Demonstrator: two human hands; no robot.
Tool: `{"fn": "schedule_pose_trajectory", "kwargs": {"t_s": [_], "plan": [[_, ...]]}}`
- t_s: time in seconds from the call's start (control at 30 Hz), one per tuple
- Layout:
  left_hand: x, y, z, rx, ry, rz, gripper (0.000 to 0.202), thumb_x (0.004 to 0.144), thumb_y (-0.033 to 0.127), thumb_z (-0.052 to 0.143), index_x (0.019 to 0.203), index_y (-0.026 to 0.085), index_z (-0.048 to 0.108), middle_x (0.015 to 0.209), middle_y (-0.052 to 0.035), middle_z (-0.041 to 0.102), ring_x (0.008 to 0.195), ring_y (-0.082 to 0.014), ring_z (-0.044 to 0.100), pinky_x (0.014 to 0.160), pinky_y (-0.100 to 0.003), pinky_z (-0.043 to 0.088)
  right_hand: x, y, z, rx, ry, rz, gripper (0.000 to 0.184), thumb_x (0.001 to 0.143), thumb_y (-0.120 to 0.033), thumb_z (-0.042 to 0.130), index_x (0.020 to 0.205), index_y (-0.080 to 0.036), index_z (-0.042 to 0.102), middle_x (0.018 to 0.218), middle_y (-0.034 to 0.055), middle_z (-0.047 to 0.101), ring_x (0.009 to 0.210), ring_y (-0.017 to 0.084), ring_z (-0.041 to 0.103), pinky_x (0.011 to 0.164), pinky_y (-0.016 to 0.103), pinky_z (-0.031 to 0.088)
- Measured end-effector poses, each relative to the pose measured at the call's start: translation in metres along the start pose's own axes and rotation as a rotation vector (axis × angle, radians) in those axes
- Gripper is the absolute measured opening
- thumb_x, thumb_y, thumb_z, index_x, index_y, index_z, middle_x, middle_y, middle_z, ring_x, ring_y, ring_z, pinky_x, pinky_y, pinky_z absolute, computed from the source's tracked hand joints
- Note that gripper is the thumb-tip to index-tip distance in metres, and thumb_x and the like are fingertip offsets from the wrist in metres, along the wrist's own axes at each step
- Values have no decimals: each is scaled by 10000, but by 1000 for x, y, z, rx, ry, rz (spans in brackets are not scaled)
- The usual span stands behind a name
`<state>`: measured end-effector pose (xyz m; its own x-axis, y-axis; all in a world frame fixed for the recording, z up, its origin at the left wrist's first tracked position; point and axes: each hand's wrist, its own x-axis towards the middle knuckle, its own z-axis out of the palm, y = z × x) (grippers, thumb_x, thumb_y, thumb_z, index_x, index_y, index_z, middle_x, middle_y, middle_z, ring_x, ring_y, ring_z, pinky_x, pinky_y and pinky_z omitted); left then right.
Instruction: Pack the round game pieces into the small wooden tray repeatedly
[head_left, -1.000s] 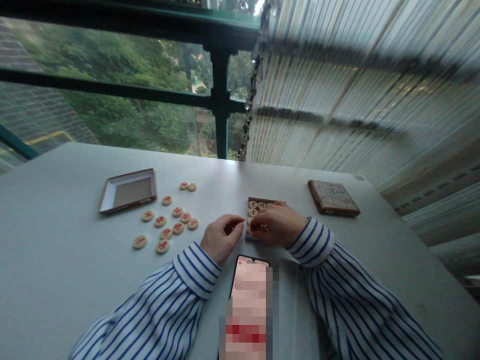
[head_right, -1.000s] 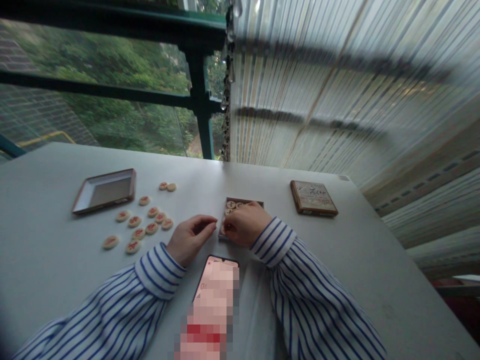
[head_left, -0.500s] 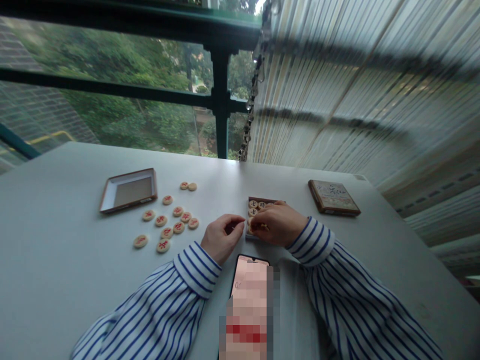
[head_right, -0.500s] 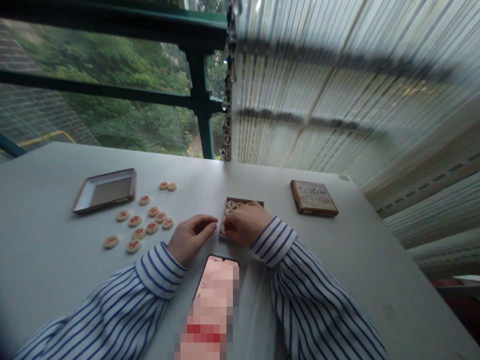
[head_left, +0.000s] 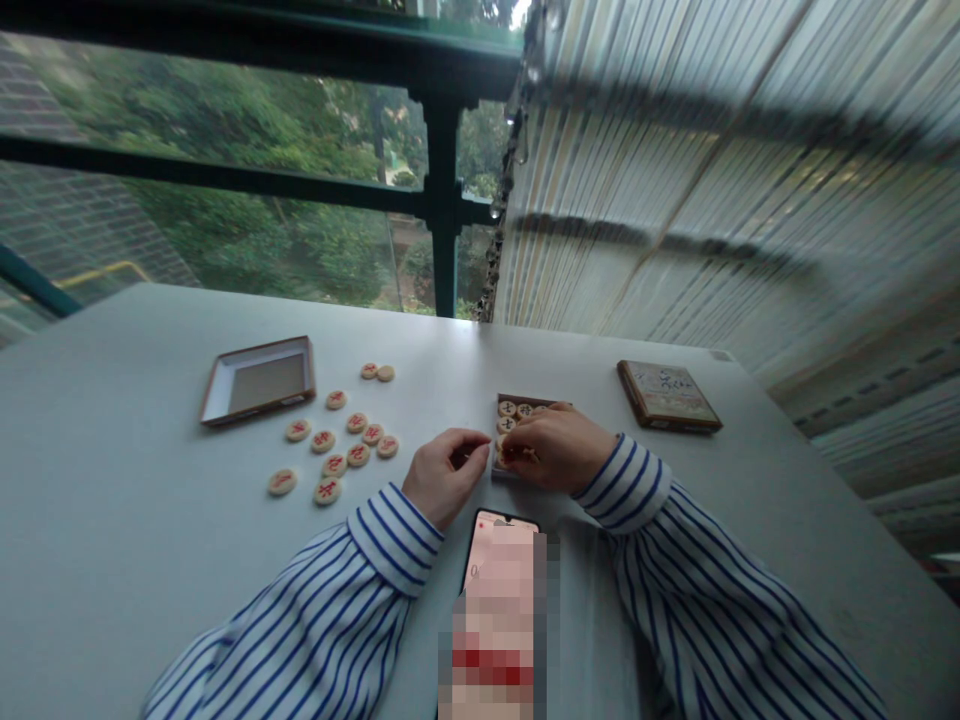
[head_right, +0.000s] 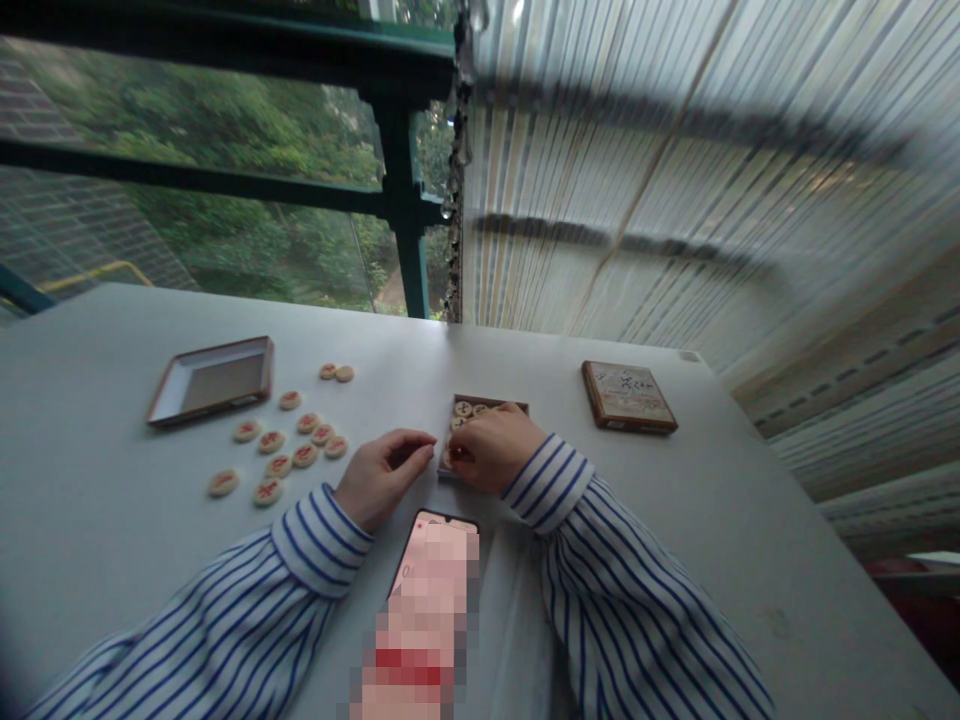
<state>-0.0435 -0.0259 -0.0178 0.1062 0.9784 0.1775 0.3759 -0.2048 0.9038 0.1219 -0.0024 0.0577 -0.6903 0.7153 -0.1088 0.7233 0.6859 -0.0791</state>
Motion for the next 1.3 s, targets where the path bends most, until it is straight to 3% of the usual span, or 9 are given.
{"fn": "schedule_pose_trajectory", "kwargs": {"t_s": [0.5, 0.87, 1.3], "plan": [[0, -1, 1, -4, 13, 9, 189, 736, 297, 534, 837, 168, 628, 769, -28, 654, 688, -134, 599, 646, -244, 482, -1, 1, -1, -22, 21, 3, 191, 758, -317, 483, 810, -226, 642, 786, 37, 666, 779, 161, 583, 661, 262, 335], [0, -2, 0, -15, 2, -6, 207, 742, 310, 527, 855, 164, 622, 777, -33, 652, 697, -138, 597, 653, -248, 478, -15, 18, -26, -22, 288, 99, 200, 794, -260, 454, 842, -176, 629, 783, 52, 651, 742, 147, 569, 690, 261, 365], [0, 1, -1, -27, 13, 11, 193, 736, 292, 526, 835, 158, 623, 759, -35, 657, 696, -141, 604, 651, -252, 485, -18, 15, -33, 18, 403, 150, 195, 796, -247, 447, 806, -156, 619, 727, 43, 632, 677, 127, 538, 661, 257, 353]]}}
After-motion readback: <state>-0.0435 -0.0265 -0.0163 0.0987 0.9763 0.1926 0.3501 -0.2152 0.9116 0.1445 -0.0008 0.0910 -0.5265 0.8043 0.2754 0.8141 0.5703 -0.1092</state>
